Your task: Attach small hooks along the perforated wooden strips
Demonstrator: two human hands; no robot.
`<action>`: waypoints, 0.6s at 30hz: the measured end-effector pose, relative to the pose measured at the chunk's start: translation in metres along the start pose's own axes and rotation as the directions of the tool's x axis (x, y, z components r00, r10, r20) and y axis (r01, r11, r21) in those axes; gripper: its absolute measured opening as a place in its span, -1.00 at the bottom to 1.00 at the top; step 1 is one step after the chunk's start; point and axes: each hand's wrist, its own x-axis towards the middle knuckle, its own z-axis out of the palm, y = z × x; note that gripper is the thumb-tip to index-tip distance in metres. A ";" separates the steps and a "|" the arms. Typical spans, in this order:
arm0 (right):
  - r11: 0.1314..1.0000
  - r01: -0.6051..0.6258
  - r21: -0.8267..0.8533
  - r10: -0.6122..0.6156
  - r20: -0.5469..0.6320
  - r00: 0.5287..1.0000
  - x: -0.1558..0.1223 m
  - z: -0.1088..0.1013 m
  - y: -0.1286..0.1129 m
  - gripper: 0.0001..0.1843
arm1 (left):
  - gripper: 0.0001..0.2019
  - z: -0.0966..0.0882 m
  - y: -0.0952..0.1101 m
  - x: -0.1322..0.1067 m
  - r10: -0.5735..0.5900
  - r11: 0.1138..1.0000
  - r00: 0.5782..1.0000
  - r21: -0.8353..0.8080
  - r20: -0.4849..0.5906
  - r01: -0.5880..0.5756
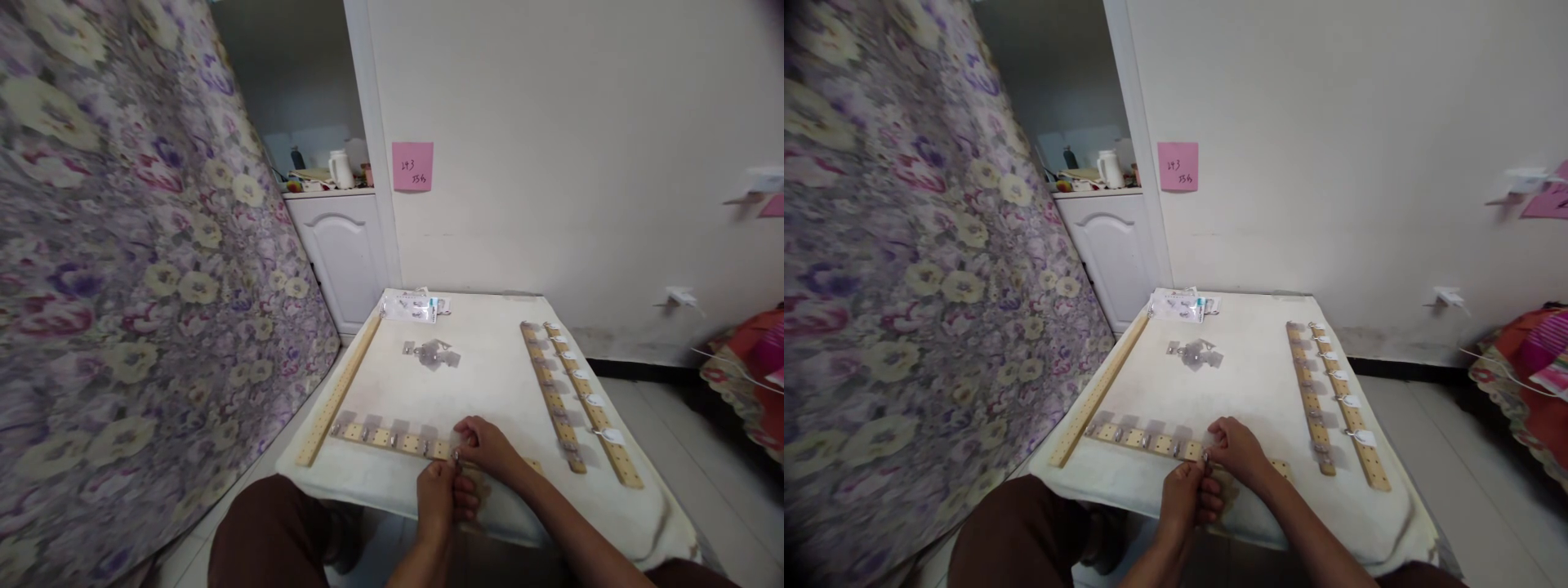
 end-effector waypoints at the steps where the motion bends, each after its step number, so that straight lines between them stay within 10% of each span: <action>1: 1.000 -0.007 0.005 0.007 0.000 1.000 0.000 0.000 -0.001 -0.65 | -0.78 0.000 0.000 0.000 -0.004 1.000 1.000 -0.001 0.000 0.004; 18: 0.980 -0.080 0.183 0.071 0.055 0.996 0.013 0.004 0.016 -0.66 | -0.79 0.000 -0.005 0.006 -0.008 1.000 1.000 0.030 0.011 0.008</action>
